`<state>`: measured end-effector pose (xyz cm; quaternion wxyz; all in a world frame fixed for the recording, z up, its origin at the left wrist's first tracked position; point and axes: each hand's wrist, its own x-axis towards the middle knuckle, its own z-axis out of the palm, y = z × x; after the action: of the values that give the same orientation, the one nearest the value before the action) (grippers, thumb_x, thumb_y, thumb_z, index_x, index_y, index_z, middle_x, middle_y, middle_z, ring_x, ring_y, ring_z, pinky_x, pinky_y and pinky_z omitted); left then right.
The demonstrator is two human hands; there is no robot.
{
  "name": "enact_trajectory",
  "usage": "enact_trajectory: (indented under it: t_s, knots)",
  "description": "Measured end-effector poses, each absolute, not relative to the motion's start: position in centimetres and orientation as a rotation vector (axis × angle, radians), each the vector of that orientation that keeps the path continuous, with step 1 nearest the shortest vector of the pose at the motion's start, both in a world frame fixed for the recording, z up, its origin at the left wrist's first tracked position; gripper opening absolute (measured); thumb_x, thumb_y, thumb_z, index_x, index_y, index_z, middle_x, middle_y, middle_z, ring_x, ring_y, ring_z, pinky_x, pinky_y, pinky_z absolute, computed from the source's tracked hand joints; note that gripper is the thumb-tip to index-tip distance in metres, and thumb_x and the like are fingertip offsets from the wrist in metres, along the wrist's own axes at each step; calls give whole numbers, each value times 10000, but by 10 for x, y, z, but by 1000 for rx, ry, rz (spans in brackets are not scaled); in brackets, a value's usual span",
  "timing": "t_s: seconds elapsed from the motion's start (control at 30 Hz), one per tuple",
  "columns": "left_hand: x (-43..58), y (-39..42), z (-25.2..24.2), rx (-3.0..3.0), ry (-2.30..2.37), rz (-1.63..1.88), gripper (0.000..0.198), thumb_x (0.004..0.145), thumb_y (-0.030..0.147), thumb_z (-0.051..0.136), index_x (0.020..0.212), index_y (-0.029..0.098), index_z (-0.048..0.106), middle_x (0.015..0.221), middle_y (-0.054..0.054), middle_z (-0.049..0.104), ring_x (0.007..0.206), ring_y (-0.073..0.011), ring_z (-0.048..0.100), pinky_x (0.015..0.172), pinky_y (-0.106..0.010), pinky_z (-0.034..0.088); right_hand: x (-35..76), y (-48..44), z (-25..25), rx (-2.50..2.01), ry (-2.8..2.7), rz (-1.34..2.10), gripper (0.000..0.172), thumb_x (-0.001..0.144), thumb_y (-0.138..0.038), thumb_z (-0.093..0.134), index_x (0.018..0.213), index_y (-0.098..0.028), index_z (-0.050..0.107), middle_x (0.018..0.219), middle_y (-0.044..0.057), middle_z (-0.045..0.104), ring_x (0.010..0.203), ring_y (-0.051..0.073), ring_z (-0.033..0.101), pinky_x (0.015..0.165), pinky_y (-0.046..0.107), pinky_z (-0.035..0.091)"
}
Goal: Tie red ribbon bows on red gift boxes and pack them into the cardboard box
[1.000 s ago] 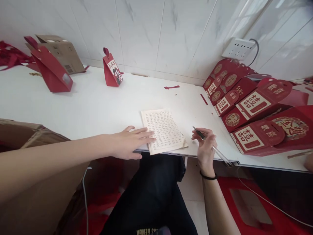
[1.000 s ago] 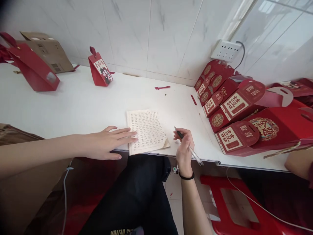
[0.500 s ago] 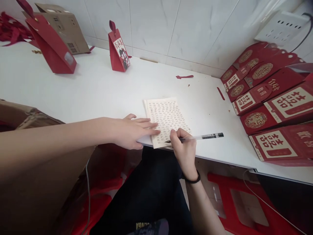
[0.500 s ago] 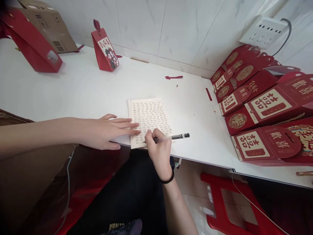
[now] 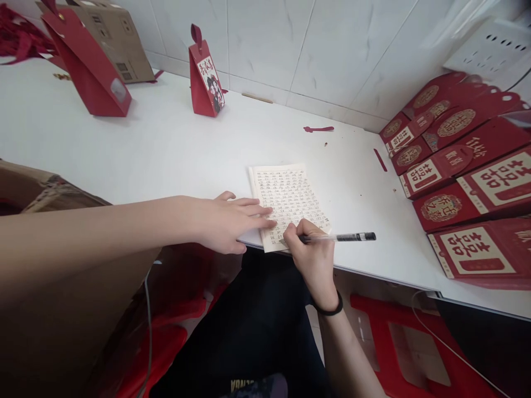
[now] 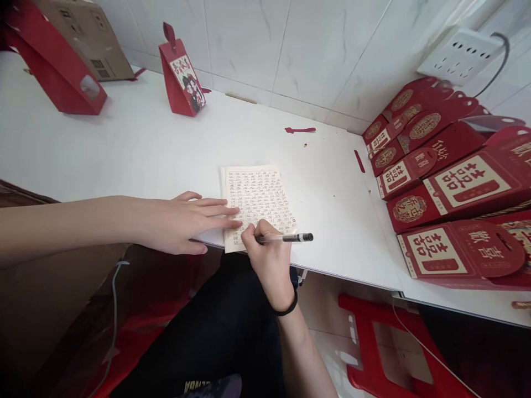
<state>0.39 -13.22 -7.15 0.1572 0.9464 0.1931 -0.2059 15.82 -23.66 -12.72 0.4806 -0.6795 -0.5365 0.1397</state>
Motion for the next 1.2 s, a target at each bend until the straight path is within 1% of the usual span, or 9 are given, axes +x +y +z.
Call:
enact_trajectory:
  t_s: [0.13,0.5,0.73,0.83,0.93,1.0,1.1,1.13,1.2]
  knots:
    - [5,-134,-69,2699,574,-628,730,747,287,545,1407,316,233,1509,-11,164,1381,-281,134,1077,-496,153,158,-238,-126,-1672,-1293,378,336,759,-222,454,509,-194,231,478,-66,215,470,77,232,446,206,236]
    - [5,-135,-68,2650,581,-515,711,706,259,583,1366,328,327,1497,-4,212,1369,-297,180,1082,-467,161,157,-237,-127,-1684,-1243,406,337,775,-227,452,521,-194,234,493,-60,220,495,83,237,457,211,234]
    - [6,-135,-66,2632,573,-512,719,700,234,590,1365,327,331,1495,-24,216,1368,-306,180,1075,-502,168,159,-238,-126,-1652,-1208,427,327,754,-211,459,531,-195,221,499,-64,223,492,79,227,460,216,228]
    - [5,-135,-67,2612,579,-481,722,690,223,603,1355,336,347,1490,-18,226,1365,-314,185,1075,-530,160,165,-239,-128,-1552,-971,575,329,748,-231,504,506,-194,285,479,-64,280,461,76,279,428,205,244]
    - [4,-137,-65,2600,587,-511,728,692,229,614,1360,323,341,1493,-33,214,1367,-324,169,1063,-575,150,172,-241,-132,-1403,-712,696,327,762,-347,574,535,-180,408,482,-60,340,414,69,310,378,190,248]
    - [2,-138,-60,2585,569,-512,718,696,254,624,1358,308,351,1490,-55,226,1364,-328,178,1053,-580,179,180,-243,-132,-1368,-658,694,336,740,-423,615,573,-174,464,501,-51,388,401,67,344,358,177,275]
    - [-3,-130,-51,2528,475,-429,682,744,340,586,1374,265,337,1466,-76,296,1339,-296,265,1062,-480,269,201,-246,-132,-1464,-675,522,367,716,-528,612,639,-178,535,553,-6,508,458,125,515,393,201,417]
    - [-6,-124,-47,2509,463,-385,678,767,366,554,1388,240,315,1458,-81,311,1325,-274,302,1067,-424,289,210,-248,-133,-1521,-735,442,371,727,-554,582,712,-183,577,579,12,556,463,145,545,401,219,447]
    - [-13,-104,-41,2515,537,-282,658,800,385,497,1397,194,298,1437,-84,346,1284,-234,376,1065,-321,312,230,-252,-139,-1706,-899,242,385,743,-566,537,863,-212,629,647,32,643,386,149,538,377,243,450]
